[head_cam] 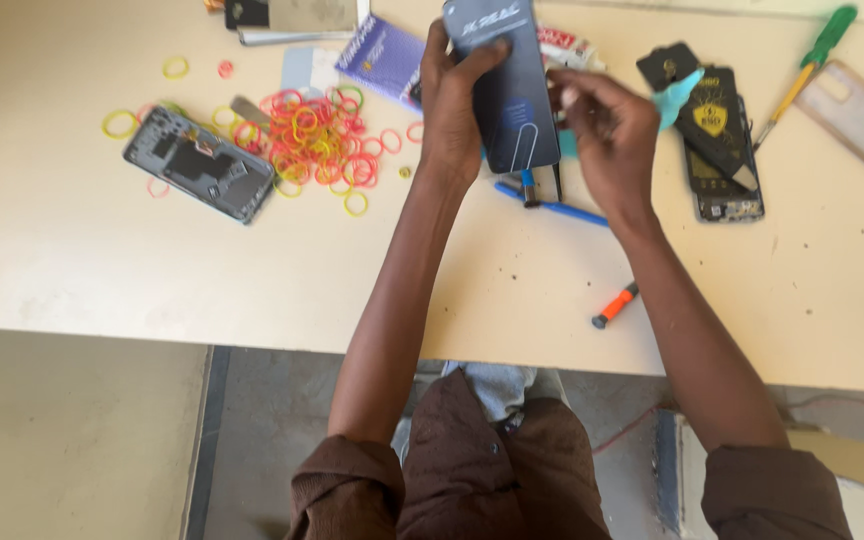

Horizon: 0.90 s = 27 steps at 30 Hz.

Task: The person handles a mobile phone, removes components, and places a battery into the device frame by hand.

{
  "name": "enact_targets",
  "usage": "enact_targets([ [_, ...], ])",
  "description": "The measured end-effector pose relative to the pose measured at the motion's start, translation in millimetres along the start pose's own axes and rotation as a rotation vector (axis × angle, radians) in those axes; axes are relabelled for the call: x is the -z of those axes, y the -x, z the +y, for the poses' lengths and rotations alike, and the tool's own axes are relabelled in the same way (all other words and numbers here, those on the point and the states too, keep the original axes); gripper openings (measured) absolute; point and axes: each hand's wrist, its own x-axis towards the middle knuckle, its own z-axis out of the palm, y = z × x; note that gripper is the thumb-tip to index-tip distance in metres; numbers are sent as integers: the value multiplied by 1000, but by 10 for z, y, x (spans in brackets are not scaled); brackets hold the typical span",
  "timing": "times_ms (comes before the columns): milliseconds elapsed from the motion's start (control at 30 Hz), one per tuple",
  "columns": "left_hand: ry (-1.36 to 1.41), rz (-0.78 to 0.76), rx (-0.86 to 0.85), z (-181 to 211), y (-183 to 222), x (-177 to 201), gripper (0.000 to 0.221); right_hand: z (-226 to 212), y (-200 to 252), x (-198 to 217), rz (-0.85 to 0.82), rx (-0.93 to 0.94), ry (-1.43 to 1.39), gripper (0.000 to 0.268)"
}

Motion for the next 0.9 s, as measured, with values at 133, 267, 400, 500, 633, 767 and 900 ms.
enact_targets([
  [133,-13,-124,-97,167,-43,162,43,39,-13,-80,-85,129,308,37],
  [267,-64,-73,-112,299,-62,259,47,65,-66,-171,-235,49,383,44],
  [400,1,-87,-126,355,-58,289,41,119,-110,-313,-323,229,539,64],
  [500,126,-142,-56,332,-70,329,34,197,-114,-393,-372,80,644,58],
  [633,493,-208,14,243,-99,383,32,299,-197,-454,-348,-41,762,73],
  [767,617,-257,-12,284,-94,430,31,352,-284,-468,-348,-123,794,86],
  [900,698,-377,3,358,-59,412,33,354,-274,-356,-280,-111,760,102],
])
